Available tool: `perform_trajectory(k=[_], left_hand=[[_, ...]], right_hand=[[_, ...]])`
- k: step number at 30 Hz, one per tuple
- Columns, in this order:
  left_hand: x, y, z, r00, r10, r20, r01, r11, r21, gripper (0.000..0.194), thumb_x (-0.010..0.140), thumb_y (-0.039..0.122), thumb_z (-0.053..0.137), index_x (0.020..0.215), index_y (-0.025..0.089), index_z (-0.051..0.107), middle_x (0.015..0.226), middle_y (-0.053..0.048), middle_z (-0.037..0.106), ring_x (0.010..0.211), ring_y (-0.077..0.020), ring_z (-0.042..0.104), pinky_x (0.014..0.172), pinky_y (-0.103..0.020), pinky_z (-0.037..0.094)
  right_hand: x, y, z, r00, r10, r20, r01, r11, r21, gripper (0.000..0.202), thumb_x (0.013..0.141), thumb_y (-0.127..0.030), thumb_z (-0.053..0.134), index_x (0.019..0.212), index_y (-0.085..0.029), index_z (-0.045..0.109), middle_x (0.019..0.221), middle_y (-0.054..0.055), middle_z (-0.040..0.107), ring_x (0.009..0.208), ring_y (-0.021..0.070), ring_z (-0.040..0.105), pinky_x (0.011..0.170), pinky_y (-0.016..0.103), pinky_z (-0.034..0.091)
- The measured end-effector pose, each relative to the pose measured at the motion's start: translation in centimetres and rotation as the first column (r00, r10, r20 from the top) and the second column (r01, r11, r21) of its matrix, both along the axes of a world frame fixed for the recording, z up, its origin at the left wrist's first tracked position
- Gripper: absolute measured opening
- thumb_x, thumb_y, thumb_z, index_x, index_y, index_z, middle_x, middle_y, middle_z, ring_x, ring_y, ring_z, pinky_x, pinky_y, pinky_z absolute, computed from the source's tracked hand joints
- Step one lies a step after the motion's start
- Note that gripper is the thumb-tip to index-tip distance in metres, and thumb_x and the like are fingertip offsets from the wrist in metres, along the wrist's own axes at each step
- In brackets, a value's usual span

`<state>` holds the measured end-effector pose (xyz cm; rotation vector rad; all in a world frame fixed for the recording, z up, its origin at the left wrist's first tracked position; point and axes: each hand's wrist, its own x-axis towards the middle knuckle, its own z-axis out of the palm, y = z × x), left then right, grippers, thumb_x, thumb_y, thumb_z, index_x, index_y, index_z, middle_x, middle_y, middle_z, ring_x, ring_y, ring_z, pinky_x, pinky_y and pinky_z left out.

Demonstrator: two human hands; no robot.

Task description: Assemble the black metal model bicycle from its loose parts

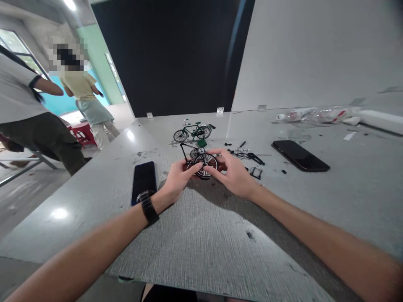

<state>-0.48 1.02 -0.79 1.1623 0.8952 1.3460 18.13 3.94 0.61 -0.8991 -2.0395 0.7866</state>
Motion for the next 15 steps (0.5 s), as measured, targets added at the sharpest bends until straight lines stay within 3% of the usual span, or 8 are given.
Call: perform_trajectory(k=[8, 15], left_hand=[[-0.08, 0.22, -0.40, 1.000, 0.006, -0.010, -0.006, 1.000, 0.022, 0.028, 0.078, 0.033, 0.079, 0.096, 0.013, 0.073, 0.093, -0.007, 0.072, 0.078, -0.0138, 0.062, 0.073, -0.027, 0.047], [0.00, -0.04, 0.18, 1.000, -0.022, 0.003, 0.023, 0.999, -0.040, 0.030, 0.076, 0.033, 0.079, 0.093, 0.010, 0.073, 0.089, -0.009, 0.072, 0.075, -0.0141, 0.062, 0.071, -0.028, 0.046]], right_hand=[[0.12, 0.28, -0.25, 0.999, 0.015, -0.034, -0.015, 1.000, 0.004, 0.046, 0.091, -0.050, 0.062, 0.124, -0.021, 0.049, 0.105, 0.011, 0.073, 0.086, 0.0257, 0.070, 0.075, 0.042, 0.057], [0.08, -0.02, 0.15, 0.997, 0.040, -0.063, -0.044, 0.997, -0.063, 0.047, 0.089, -0.051, 0.063, 0.122, -0.019, 0.051, 0.091, 0.007, 0.072, 0.071, 0.0199, 0.066, 0.064, 0.035, 0.053]])
